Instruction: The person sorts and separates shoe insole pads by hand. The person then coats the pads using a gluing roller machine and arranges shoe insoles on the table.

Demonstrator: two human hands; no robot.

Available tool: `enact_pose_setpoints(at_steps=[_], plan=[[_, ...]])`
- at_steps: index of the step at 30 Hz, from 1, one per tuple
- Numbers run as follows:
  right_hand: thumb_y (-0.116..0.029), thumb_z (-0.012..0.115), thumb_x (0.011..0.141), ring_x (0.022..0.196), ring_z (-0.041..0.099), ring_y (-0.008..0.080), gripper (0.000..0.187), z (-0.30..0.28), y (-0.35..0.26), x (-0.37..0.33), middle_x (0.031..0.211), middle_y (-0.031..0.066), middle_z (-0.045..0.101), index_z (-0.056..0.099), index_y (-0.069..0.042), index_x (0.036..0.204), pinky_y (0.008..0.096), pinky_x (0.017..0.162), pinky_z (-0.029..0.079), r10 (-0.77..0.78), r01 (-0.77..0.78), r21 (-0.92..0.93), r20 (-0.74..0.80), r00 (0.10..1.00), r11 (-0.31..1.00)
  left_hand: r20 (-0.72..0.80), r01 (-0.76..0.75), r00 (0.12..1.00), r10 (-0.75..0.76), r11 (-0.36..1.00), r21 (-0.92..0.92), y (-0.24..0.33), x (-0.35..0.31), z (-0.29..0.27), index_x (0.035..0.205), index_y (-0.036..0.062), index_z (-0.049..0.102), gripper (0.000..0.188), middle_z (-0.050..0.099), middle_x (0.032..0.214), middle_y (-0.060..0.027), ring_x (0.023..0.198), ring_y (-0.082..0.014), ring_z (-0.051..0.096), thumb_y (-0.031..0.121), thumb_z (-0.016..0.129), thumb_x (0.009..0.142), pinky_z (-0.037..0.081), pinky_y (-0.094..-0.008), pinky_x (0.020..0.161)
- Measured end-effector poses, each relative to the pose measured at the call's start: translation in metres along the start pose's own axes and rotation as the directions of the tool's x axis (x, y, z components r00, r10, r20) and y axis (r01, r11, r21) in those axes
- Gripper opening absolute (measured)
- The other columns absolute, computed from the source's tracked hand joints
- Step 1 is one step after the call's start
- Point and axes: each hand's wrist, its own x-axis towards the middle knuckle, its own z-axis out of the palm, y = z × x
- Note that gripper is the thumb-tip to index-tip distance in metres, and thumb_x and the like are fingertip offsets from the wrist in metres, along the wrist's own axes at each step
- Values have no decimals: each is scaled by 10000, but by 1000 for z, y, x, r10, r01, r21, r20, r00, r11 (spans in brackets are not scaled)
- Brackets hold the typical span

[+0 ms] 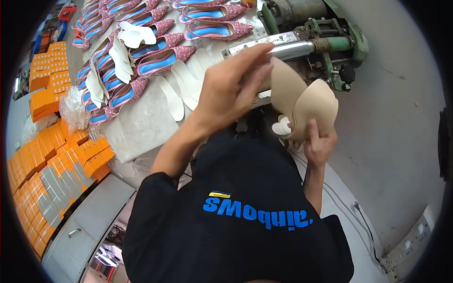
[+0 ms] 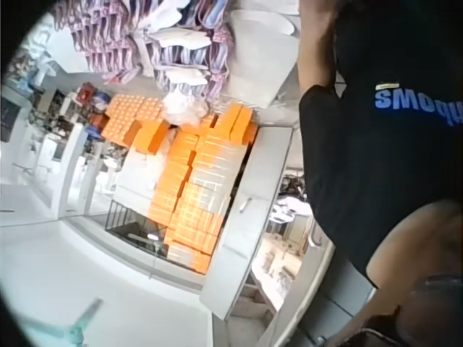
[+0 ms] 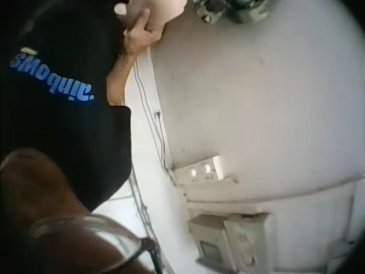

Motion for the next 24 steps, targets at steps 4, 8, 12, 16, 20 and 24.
enact_pose_setpoints(at_steps=[4,8,12,16,20,24], plan=[[-137,662,936,876,648,161,291,-20,51,6,1013,102,677,603,57,1145,287,777,528,139,-142,-32,-76,987,989,-54,233,969,-242,962,-145,-46,38,-6,1182,-38,616,375,666,1172,-190,1153,-283,621,195,695,899,481,-374,955],[-182,683,932,893,627,121,294,3,47,22,1007,59,685,632,38,1120,257,798,497,-74,64,-184,-45,996,981,357,493,748,-559,829,265,-119,72,-9,1364,-6,493,675,548,1334,-229,1288,-297,495,546,449,979,356,-356,1081],[-204,691,928,908,623,116,318,17,26,19,1009,53,686,628,32,1132,253,823,483,-82,59,-233,-88,993,971,597,609,555,-579,772,183,-151,83,3,1311,3,576,707,623,1257,-157,1176,-222,561,604,429,972,434,-320,991],[-190,680,935,918,625,124,311,14,19,8,1009,60,684,621,34,1143,258,828,483,-49,42,-191,-31,998,981,425,561,815,-394,721,-406,-193,106,-20,1056,19,692,264,688,885,-50,666,-124,574,196,738,866,481,-282,569],[-151,654,946,930,637,153,316,1,19,-1,1061,95,670,588,48,1182,277,819,507,-100,90,-300,-17,995,950,132,143,985,-108,942,-302,-106,113,-102,1144,29,601,350,673,976,-56,854,-133,644,48,713,814,528,-258,706],[-194,559,993,837,672,234,305,2,10,-8,1020,156,659,553,43,1184,358,651,607,-30,32,-51,45,999,998,-26,-46,996,84,746,664,-42,15,-194,1021,39,651,213,645,925,-55,829,-152,607,72,737,829,473,-287,706]])
